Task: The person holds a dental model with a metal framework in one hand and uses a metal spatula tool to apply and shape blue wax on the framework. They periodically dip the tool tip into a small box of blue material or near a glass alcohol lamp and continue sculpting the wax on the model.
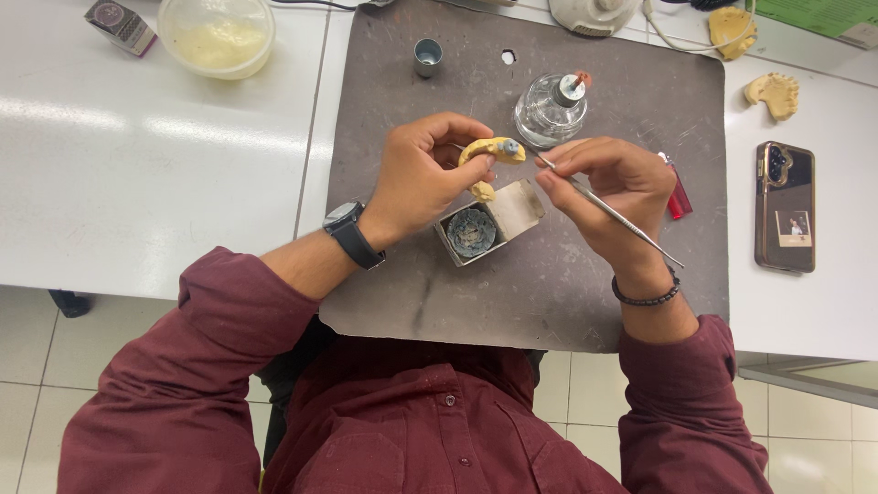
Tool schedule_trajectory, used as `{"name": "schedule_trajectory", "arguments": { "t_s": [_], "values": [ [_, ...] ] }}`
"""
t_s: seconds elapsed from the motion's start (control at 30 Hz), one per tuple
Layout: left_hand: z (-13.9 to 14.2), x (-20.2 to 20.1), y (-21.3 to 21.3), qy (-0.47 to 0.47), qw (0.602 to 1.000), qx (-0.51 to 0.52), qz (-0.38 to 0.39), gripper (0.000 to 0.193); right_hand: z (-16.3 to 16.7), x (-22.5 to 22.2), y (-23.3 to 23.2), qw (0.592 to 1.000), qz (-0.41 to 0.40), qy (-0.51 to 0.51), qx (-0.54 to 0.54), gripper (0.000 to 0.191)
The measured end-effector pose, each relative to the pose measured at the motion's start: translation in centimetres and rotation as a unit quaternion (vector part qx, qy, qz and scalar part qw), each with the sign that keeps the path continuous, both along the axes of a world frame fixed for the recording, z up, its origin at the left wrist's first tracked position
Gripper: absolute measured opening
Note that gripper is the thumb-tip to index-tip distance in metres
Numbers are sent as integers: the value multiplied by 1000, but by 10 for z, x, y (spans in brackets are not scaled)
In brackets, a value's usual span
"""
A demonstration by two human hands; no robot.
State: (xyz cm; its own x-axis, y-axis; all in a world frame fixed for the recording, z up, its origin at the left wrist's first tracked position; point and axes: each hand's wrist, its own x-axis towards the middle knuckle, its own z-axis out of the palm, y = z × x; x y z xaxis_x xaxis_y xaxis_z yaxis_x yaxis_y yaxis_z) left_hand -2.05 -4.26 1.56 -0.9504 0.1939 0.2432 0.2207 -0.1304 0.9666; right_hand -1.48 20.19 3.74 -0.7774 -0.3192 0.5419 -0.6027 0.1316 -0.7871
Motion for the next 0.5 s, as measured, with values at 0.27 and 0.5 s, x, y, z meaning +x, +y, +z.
{"name": "schedule_trajectory", "arguments": {
  "t_s": [0.27,0.5],
  "values": [
    [-2,1,1,-8,1000,-14,-14,23,-2,1,-4,1000,23,-1,-11,15],
    [-4,0,0,11,999,-31,-10,24,1,0,-6,1000,21,-6,6,16]
  ]
}}
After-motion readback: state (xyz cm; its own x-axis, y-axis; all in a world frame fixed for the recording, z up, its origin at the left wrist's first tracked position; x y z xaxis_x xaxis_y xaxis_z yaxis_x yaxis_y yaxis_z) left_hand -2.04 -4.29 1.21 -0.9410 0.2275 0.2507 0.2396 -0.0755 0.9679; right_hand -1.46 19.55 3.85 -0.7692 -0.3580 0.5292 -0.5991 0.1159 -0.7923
